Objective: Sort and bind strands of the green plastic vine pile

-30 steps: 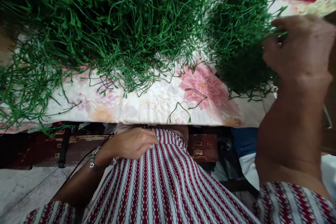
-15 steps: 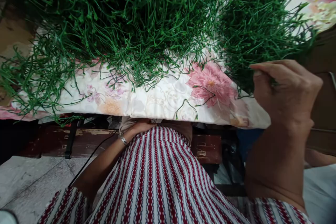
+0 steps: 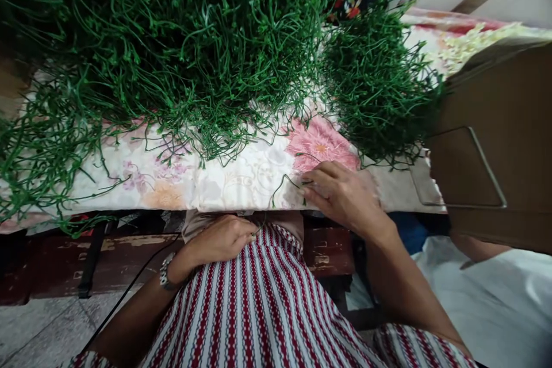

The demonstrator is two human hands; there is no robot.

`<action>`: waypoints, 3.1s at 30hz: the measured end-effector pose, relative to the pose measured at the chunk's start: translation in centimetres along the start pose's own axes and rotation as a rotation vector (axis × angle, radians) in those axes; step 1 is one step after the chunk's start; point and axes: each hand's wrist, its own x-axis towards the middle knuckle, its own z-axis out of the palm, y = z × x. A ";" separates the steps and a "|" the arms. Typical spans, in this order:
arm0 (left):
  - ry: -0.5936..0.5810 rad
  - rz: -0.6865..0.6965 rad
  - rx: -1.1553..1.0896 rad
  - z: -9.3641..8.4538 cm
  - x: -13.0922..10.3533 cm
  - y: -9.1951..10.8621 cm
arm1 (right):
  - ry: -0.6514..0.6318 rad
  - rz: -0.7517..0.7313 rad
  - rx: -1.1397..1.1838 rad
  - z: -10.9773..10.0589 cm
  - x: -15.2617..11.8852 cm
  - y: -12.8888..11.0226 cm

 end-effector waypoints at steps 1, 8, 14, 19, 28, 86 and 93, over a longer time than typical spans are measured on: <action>-0.036 0.034 -0.082 -0.9 -0.2 1.3 | -0.025 0.016 -0.016 0.4 0.1 -0.5; 0.063 0.034 -0.599 -5.3 0.9 6.7 | 0.061 0.084 -0.056 1.4 0.3 -1.8; 0.256 -0.009 -0.311 -7.6 6.1 7.3 | 0.140 0.219 -0.219 0.9 0.0 2.0; 0.215 0.015 0.027 -8.1 10.1 7.9 | 0.111 0.274 -0.183 2.9 0.5 3.4; 0.158 0.031 0.273 -7.4 14.9 7.6 | 0.372 0.131 0.136 0.3 -0.2 3.2; 0.833 0.004 0.557 -8.7 0.4 -0.8 | 0.007 -0.325 -0.052 1.3 8.2 2.7; 0.577 -0.126 0.795 -8.9 3.2 0.0 | 0.123 -0.263 0.068 0.2 9.0 1.2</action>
